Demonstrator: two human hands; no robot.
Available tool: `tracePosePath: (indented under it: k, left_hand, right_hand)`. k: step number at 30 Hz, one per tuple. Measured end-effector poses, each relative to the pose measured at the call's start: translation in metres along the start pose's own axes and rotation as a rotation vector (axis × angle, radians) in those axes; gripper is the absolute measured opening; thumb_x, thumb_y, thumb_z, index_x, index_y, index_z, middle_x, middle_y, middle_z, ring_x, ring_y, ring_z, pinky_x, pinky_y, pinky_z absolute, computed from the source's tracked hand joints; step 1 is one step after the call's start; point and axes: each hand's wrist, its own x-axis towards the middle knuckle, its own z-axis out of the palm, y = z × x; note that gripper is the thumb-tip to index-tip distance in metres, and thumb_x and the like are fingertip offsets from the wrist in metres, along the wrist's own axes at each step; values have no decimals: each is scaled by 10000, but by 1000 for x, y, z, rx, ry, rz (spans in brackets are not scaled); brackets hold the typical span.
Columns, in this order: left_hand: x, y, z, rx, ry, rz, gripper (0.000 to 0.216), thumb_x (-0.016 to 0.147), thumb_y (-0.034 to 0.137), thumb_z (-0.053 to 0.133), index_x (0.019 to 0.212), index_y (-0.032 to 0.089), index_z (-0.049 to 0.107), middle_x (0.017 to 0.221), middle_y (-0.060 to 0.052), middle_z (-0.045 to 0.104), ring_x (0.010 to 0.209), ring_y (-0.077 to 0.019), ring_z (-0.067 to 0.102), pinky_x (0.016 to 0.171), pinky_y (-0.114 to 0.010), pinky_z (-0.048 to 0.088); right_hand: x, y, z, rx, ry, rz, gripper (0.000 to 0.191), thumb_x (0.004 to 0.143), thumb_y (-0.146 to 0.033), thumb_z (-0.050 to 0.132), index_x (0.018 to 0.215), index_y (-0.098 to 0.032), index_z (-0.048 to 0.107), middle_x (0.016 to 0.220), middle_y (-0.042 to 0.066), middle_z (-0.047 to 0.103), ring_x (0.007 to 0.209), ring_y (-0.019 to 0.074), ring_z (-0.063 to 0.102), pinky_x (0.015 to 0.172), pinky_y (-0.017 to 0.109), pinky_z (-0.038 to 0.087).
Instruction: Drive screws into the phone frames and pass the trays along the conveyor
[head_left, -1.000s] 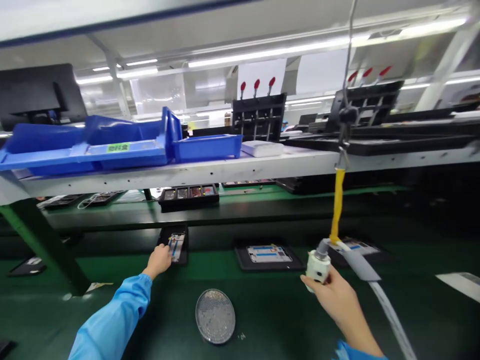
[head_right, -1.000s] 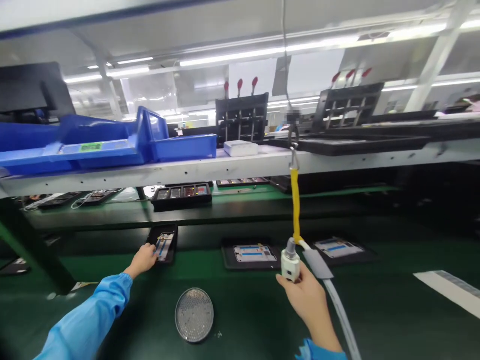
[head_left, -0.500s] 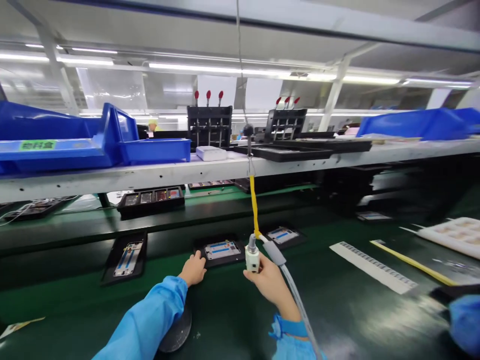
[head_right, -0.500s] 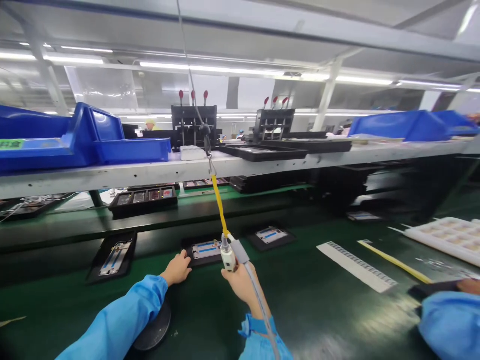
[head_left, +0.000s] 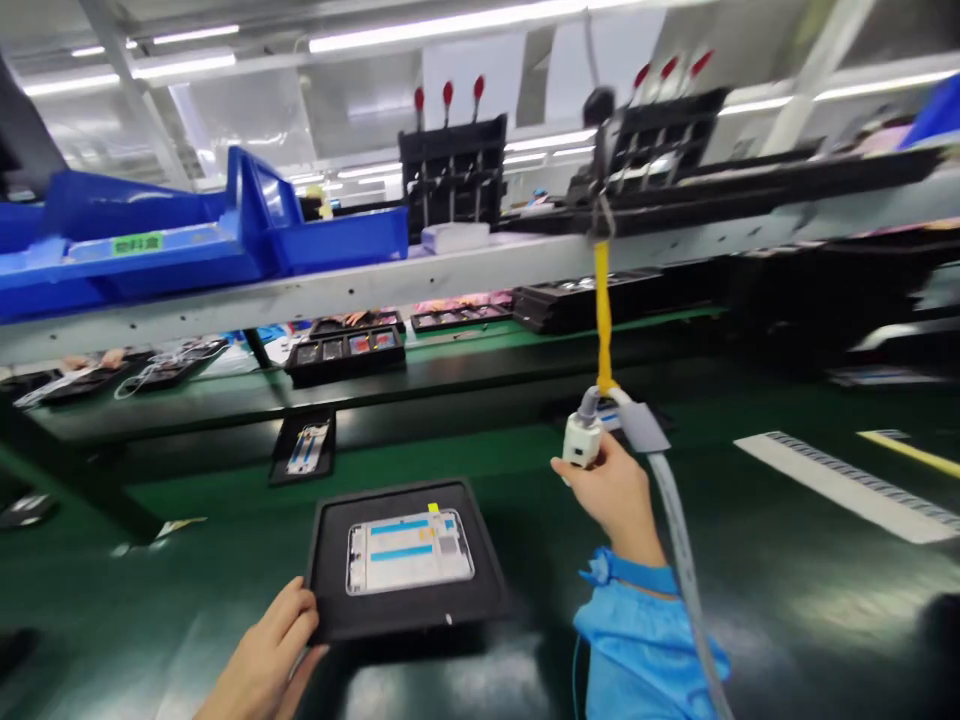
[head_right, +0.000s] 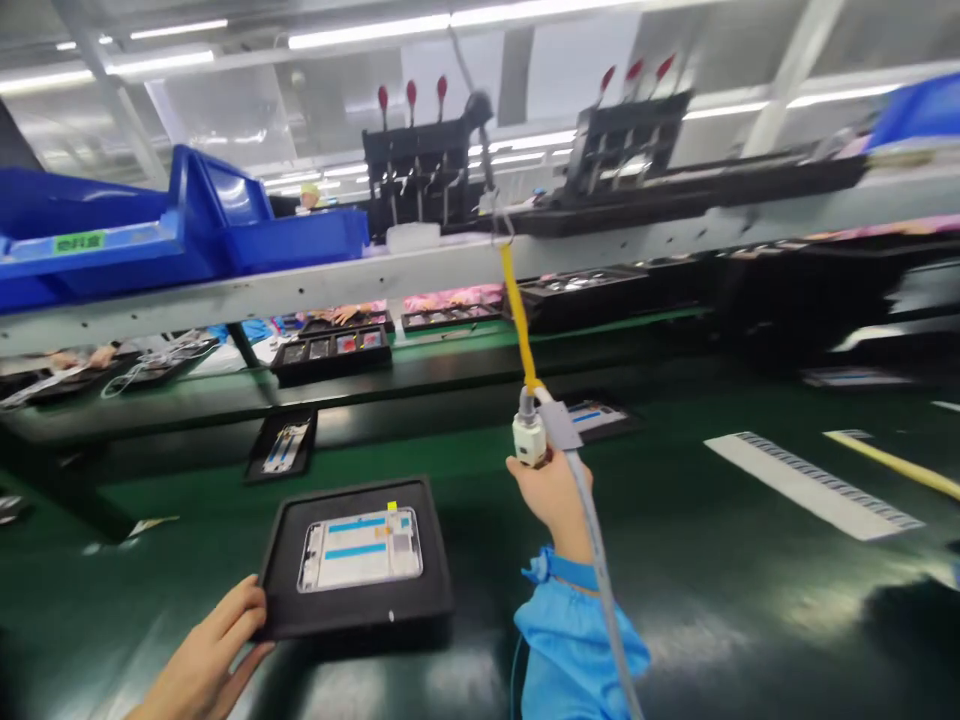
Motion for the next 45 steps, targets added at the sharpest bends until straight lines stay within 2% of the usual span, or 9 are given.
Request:
tracePosePath:
  k: [3, 7, 10, 12, 17, 21, 29, 37, 45]
  left_hand:
    - [-68, 35, -10, 99, 71, 18, 129, 946, 128, 508, 1046, 181, 570, 1060, -102, 634, 1222, -277, 608, 952, -319, 584]
    - [-103, 67, -5, 174, -103, -58, 134, 846, 143, 634, 967, 165, 583, 1183, -157, 630, 1227, -352, 603, 957, -399, 590]
    - [-91, 75, -1, 171, -78, -48, 290, 781, 236, 693, 1041, 151, 598, 1358, -239, 537, 1296, -446, 518, 930, -542, 584]
    - [-70, 77, -1, 114, -89, -8, 378, 759, 241, 705, 1108, 143, 598, 1386, -249, 522, 1318, -434, 500, 935, -539, 585]
    - [-13, 80, -7, -25, -356, 101, 612, 760, 353, 781, 1276, 109, 562, 1407, -257, 538, 1322, -434, 509, 1004, -564, 542]
    - [8, 73, -2, -87, -464, 249, 674, 894, 594, 618, 1319, 74, 555, 1381, -269, 560, 1271, -432, 559, 1002, -549, 534]
    - [15, 57, 29, -130, -249, 339, 593, 998, 570, 436, 1184, 53, 659, 1231, -192, 677, 1140, -301, 630, 1008, -415, 442]
    - [15, 61, 47, -175, -111, 336, 295, 951, 324, 588, 1111, 109, 711, 1174, -122, 703, 1064, -270, 610, 937, -406, 402]
    - [17, 66, 47, -197, -113, 158, 524, 977, 561, 497, 1032, 101, 742, 1074, -132, 740, 1012, -275, 648, 913, -410, 426]
  right_hand:
    - [-3, -3, 8, 10, -28, -53, 410, 567, -396, 746, 921, -200, 682, 721, 53, 675, 689, 254, 628, 661, 355, 459]
    - [-9, -2, 29, 89, -96, -101, 457, 572, -375, 773, 987, -204, 686, 786, 51, 702, 724, 252, 658, 697, 359, 491]
    - [-14, -2, 45, 210, -194, -74, 507, 560, -404, 806, 1008, -199, 684, 831, 55, 722, 778, 262, 675, 752, 387, 514]
    - [-18, -4, 54, 312, -238, -77, 531, 559, -424, 826, 1009, -182, 685, 846, 68, 730, 788, 257, 676, 770, 398, 526]
    - [-36, -15, 78, 451, -305, -108, 424, 625, -433, 779, 948, -176, 683, 978, 95, 726, 840, 235, 670, 761, 384, 536]
    - [-57, -20, 103, 555, -267, -110, 404, 682, -358, 729, 1031, -185, 620, 794, 8, 667, 689, 169, 610, 649, 325, 502]
    - [-113, -52, 139, 720, -315, -98, 328, 768, -246, 726, 1017, -223, 514, 601, -80, 565, 552, 135, 560, 619, 331, 503]
    - [-141, -69, 157, 843, -543, -67, 251, 824, -143, 682, 1005, -242, 539, 596, -78, 570, 549, 124, 541, 640, 349, 492]
    - [-147, -66, 161, 790, -568, -72, 248, 845, -136, 656, 1029, -253, 538, 612, -72, 578, 577, 139, 557, 702, 401, 507]
